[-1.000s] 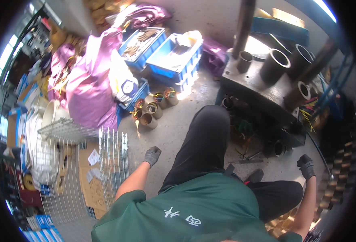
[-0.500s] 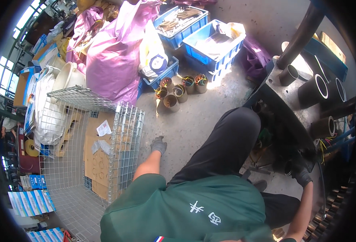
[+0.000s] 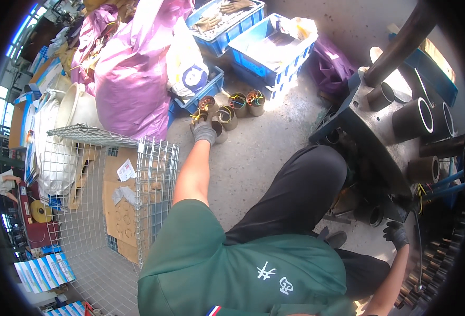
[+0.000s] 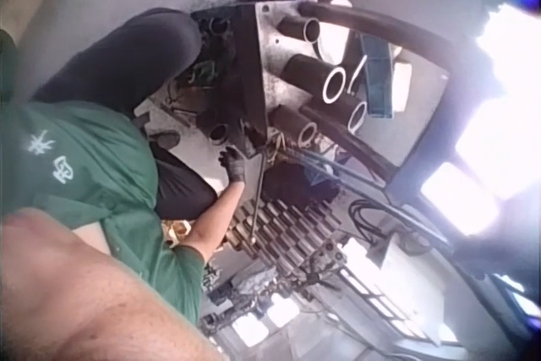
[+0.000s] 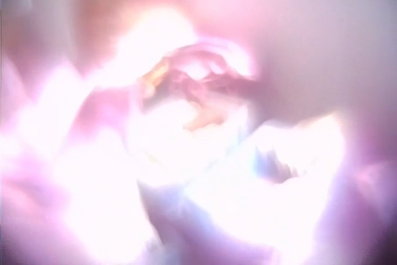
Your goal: The person picks up metal sleeves and inserts them into a hydraulic press machine, operating the lever to press the sleeves onto a metal shaft, and then removes the assembly to check it.
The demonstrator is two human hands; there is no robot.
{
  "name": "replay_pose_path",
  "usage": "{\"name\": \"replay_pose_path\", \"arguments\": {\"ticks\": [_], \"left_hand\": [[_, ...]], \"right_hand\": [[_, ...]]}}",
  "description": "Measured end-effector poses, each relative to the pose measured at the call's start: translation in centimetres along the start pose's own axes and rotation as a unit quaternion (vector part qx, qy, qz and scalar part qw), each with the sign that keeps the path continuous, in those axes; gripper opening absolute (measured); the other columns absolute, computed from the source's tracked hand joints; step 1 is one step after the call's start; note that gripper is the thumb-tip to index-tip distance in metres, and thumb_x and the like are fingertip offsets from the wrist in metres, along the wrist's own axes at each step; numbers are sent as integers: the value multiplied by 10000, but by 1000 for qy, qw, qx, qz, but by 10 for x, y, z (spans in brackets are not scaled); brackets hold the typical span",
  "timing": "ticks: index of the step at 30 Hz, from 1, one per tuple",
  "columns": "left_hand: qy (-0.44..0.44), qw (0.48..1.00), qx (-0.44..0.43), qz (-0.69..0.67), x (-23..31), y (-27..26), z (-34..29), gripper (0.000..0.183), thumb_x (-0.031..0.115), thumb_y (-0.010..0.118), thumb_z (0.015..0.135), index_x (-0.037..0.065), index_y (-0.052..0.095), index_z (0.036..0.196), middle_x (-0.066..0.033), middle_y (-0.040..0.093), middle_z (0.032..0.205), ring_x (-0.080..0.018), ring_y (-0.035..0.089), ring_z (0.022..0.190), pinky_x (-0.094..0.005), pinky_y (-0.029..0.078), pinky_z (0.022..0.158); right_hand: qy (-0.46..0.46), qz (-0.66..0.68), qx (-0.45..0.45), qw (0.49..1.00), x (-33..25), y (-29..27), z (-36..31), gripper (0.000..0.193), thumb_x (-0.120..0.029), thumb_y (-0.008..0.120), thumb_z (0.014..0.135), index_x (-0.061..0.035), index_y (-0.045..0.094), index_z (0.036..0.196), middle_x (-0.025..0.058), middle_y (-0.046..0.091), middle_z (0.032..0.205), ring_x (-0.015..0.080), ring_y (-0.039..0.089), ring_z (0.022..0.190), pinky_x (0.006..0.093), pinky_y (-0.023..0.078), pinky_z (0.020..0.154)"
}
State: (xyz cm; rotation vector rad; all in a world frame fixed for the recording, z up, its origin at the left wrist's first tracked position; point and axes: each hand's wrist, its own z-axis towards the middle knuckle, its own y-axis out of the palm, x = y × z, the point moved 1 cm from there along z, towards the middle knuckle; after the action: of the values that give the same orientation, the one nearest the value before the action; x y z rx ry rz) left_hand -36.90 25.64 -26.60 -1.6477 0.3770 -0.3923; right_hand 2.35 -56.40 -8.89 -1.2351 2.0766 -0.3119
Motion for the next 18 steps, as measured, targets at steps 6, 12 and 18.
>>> {"name": "replay_pose_path", "arguments": {"ticks": [6, 12, 18], "left_hand": [[0, 978, -204, 45, -9, 16, 51, 792, 148, 686, 863, 384, 392, 1559, -195, 617, 1401, -373, 592, 1317, -520, 434, 1128], [-23, 962, -263, -69, 20, -1, 62, 461, 241, 634, 955, 249, 615, 1415, -200, 611, 1410, -349, 606, 1304, -443, 502, 1079], [-4, 992, -125, 18, 16, 37, 56, 328, 160, 561, 994, 121, 671, 1300, -192, 652, 1333, -349, 643, 1236, -444, 527, 1012]], "right_hand": [[23, 34, -31, 999, 10, -3, 10, 366, -14, 617, 892, 22, 599, 1256, 169, 731, 873, 262, 686, 592, 354, 525, 503], [33, 37, -28, 998, 25, -9, 4, 386, 9, 606, 892, 18, 596, 1277, 166, 735, 883, 259, 689, 599, 354, 538, 515], [33, 16, -24, 999, 21, -7, 14, 362, -1, 563, 918, 19, 592, 1278, 165, 738, 895, 251, 696, 624, 341, 539, 527]]}}
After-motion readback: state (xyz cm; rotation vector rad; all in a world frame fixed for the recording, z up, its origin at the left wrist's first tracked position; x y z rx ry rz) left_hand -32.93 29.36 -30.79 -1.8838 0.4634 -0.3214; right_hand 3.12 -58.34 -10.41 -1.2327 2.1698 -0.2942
